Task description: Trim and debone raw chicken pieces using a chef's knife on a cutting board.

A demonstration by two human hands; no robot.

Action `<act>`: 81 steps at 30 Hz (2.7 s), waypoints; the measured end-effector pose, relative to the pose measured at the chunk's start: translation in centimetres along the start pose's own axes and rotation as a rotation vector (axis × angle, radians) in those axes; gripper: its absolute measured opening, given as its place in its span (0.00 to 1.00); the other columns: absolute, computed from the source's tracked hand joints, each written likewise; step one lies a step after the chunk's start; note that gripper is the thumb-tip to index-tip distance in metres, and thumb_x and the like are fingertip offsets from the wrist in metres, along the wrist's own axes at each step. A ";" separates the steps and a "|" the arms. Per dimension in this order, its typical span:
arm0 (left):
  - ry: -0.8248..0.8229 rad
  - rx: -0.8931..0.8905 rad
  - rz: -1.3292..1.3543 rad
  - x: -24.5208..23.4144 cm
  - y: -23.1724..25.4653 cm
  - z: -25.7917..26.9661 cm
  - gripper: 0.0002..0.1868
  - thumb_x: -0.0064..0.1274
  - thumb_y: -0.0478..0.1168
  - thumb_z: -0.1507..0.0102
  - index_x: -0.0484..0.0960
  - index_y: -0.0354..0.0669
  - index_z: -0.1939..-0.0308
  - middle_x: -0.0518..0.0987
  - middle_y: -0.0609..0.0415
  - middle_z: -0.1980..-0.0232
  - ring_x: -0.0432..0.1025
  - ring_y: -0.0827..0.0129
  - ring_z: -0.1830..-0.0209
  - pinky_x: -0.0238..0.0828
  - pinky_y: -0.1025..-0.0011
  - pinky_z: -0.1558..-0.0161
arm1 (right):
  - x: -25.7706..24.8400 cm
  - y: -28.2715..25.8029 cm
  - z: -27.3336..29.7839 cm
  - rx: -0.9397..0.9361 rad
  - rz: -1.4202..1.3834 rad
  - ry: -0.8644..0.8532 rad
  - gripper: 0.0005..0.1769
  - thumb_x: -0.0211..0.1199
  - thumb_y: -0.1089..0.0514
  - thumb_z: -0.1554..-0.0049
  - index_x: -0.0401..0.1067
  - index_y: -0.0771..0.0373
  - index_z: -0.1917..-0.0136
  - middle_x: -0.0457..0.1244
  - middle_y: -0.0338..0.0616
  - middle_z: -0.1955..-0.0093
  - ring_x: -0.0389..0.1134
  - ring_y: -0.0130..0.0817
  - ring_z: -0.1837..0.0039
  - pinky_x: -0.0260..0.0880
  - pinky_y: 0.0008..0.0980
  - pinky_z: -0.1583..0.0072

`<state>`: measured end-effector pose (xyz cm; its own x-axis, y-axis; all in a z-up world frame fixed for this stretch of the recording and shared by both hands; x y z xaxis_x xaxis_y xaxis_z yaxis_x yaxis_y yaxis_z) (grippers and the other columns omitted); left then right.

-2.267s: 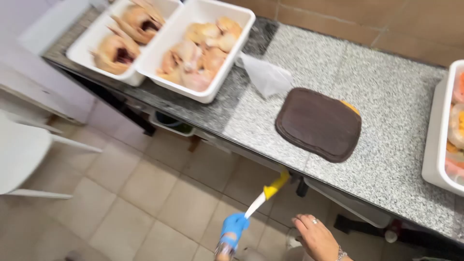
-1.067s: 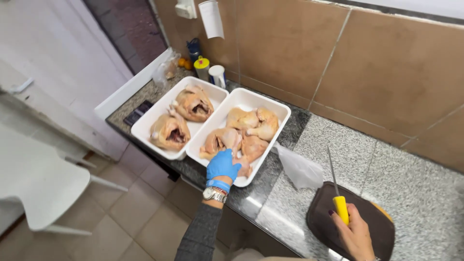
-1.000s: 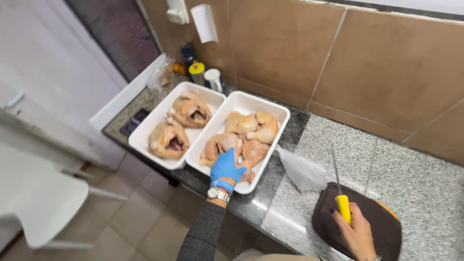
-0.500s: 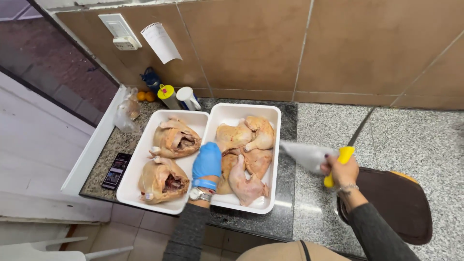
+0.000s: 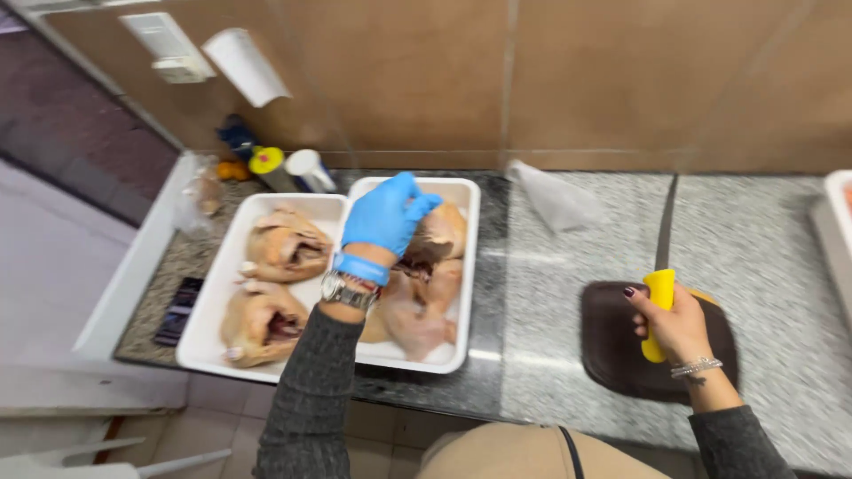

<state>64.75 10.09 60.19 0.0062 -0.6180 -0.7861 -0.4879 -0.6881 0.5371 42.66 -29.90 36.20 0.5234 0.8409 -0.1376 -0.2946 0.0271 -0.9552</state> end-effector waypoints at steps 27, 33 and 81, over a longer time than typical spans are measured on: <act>-0.405 -0.018 -0.270 35.5 24.9 14.7 0.49 0.54 0.64 0.41 0.60 0.32 0.27 0.57 0.35 0.24 0.46 0.40 0.21 0.41 0.46 0.26 | -25.8 11.9 11.3 0.349 0.204 -0.280 0.14 0.53 0.49 0.36 0.66 0.61 0.45 0.62 0.40 0.65 0.64 0.30 0.68 0.69 0.32 0.66; -0.180 -0.068 -0.238 39.2 21.3 20.9 0.45 0.48 0.60 0.34 0.56 0.31 0.23 0.50 0.33 0.19 0.40 0.37 0.18 0.36 0.45 0.24 | -19.6 3.9 10.9 0.178 0.523 -0.459 0.18 0.50 0.45 0.37 0.66 0.53 0.39 0.65 0.42 0.69 0.71 0.33 0.67 0.73 0.34 0.63; 0.064 -0.073 0.061 37.9 20.5 21.3 0.48 0.47 0.58 0.34 0.52 0.24 0.22 0.52 0.31 0.18 0.42 0.34 0.17 0.37 0.52 0.21 | -10.8 0.7 3.4 -0.578 0.982 -0.605 0.25 0.58 0.49 0.40 0.64 0.47 0.29 0.70 0.53 0.53 0.72 0.54 0.51 0.73 0.48 0.49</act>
<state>36.43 -19.35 34.88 0.0354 -0.6812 -0.7313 -0.4242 -0.6728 0.6062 34.08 -37.13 37.88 -0.2023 0.4893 -0.8483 0.1187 -0.8476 -0.5172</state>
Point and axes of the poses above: each hand's wrist, its own z-axis away from the middle knuckle, its own x-axis out of the palm, y = z × x, the point moved 5 cm from there along -z, towards the middle knuckle
